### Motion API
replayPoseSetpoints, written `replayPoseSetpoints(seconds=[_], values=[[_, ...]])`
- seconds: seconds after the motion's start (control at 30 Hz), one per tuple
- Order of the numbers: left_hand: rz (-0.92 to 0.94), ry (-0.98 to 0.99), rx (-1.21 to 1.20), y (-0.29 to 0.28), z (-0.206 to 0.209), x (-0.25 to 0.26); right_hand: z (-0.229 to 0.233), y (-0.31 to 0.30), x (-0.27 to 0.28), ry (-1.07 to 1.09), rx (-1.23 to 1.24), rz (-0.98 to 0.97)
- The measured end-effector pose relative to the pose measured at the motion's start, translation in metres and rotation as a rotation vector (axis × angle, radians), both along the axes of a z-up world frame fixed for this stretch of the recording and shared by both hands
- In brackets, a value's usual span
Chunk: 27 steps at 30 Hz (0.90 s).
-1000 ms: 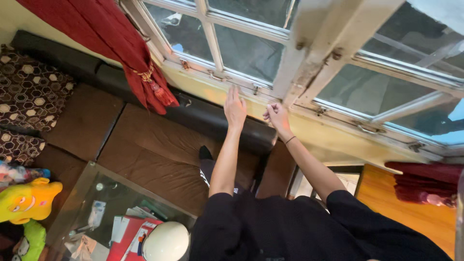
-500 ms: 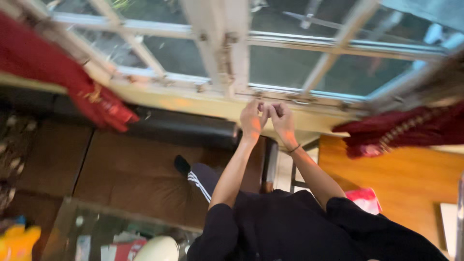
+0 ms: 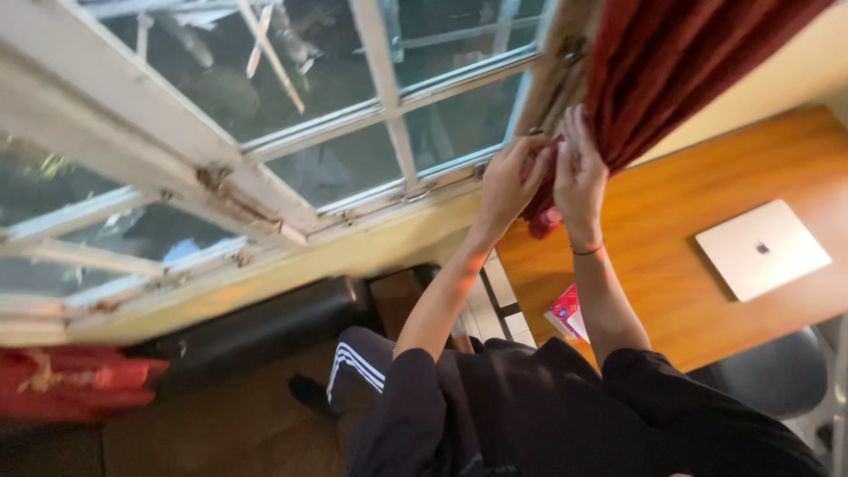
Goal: The person opens a cabinet door, then opens a window and closes it, and finally closes the cabinet door. The person also adjusts the window curtain.
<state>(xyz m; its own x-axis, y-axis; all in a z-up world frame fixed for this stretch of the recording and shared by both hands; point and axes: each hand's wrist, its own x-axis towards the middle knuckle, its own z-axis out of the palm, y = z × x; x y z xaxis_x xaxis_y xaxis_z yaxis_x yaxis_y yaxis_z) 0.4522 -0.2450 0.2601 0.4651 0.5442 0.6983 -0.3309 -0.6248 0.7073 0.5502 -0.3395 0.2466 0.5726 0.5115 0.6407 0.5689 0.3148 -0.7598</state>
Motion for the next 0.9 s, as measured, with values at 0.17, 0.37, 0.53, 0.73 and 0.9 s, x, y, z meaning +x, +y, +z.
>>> replayPoseSetpoints(seconds=[0.17,0.37,0.53,0.73,0.9], values=[[-0.146,-0.026,-0.053,-0.007,0.016,0.036,-0.023,-0.014,0.048,0.021,-0.125,-0.307],[-0.212,0.156,0.099,-0.006,0.03,0.066,-0.006,-0.061,0.14,0.198,0.078,-0.081],[-0.258,-0.134,0.627,-0.013,0.044,0.124,-0.016,-0.068,0.186,0.292,0.107,0.016],[0.028,0.024,1.048,-0.001,0.068,0.199,-0.018,-0.055,0.198,0.291,0.181,0.105],[0.145,0.052,1.129,0.021,0.064,0.22,-0.024,-0.051,0.181,0.282,0.1,-0.089]])
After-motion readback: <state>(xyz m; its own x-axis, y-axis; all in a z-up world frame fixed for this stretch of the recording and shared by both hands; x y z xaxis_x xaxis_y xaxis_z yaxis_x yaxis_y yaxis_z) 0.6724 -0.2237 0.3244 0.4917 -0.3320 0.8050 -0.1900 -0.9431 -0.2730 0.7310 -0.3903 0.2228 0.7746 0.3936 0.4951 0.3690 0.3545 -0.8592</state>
